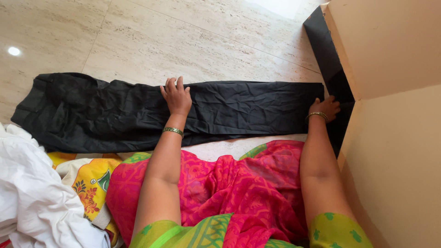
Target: The person picks up a pair of black trousers from a pile of laundry, spreads them out on the floor, and folds them into a rectangular shape before placing them into a white and red bag.
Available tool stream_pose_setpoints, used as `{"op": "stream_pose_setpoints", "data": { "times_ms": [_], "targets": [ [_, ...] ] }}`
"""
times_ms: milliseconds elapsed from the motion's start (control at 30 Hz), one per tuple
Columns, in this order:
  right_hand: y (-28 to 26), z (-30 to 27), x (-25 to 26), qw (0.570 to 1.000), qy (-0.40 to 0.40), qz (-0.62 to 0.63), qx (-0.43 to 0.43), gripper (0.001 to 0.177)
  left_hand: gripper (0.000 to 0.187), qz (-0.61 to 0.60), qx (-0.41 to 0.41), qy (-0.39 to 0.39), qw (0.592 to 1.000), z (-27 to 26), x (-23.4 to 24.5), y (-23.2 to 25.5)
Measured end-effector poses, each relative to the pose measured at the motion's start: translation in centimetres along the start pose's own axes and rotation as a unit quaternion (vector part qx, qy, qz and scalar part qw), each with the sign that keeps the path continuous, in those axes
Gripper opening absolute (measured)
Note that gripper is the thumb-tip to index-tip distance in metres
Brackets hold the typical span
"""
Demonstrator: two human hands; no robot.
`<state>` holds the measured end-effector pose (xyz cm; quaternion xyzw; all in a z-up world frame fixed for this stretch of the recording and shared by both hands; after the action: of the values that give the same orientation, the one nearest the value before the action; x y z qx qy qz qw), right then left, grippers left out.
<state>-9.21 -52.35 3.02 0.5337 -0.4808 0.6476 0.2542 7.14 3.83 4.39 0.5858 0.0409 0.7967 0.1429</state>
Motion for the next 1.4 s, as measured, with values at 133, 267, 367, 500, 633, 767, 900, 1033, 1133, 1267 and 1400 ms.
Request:
{"op": "stream_pose_setpoints", "data": {
  "times_ms": [133,267,367,500,633,767,900,1033,1133,1267,1400],
  "targets": [
    [-4.9,-2.3,-2.2,0.973,0.031,0.026,0.228,0.053,0.049,-0.011,-0.043,0.018,0.999,-1.3,-0.5,4.1],
    [-9.7,-9.2,-7.0,0.942,-0.068,0.014,0.329,0.056,0.059,-0.026,-0.105,-0.039,0.993,-4.5,-1.6,9.0],
    [-11.9,-14.9,-9.1,0.908,-0.138,-0.038,0.393,0.062,0.063,-0.043,-0.126,-0.072,0.988,-6.9,-1.8,11.0],
    [-12.7,-19.4,-9.6,0.876,-0.17,-0.059,0.448,0.067,0.067,-0.032,-0.117,-0.109,0.987,-8.5,-2.0,11.4],
    [-12.2,-19.9,-9.6,0.862,-0.195,-0.102,0.457,0.067,0.067,0.018,-0.078,-0.223,0.971,-10.0,-3.4,10.3],
    [-11.7,-18.3,-9.5,0.87,-0.19,-0.109,0.441,0.064,0.066,0.1,-0.079,-0.262,0.957,-10.5,-3.7,7.6],
    [-10.4,-15.3,-9.7,0.896,-0.156,-0.083,0.406,0.064,0.063,0.102,-0.046,-0.274,0.955,-10.0,-3.6,6.8],
    [-9.4,-11.9,-9.9,0.926,-0.121,-0.057,0.354,0.063,0.064,0.099,-0.001,-0.262,0.96,-8.6,-3.2,5.6],
    [-8.6,-10.1,-10.0,0.938,-0.113,-0.067,0.322,0.062,0.062,0.098,0.034,-0.239,0.966,-7.8,-2.9,4.0],
    [-6.4,-6.6,-7.9,0.968,-0.099,-0.045,0.225,0.062,0.06,0.123,0.115,-0.22,0.961,-6.6,-2.0,-0.1],
    [-4.7,-4.5,-5.9,0.987,-0.094,-0.032,0.124,0.063,0.061,0.129,0.213,-0.215,0.944,-5.6,-0.8,-3.5]
  ]
}}
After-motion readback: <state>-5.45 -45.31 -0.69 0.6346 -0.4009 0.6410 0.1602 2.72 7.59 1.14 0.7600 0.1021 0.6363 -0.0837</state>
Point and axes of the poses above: each hand's wrist, its own z-axis towards the middle knuckle, its own x-axis out of the back of the hand, y = z × x, the point moved 5 cm from there along z, towards the middle knuckle, and after that the axes turned 10 degrees about z, right-handed, at the moved point
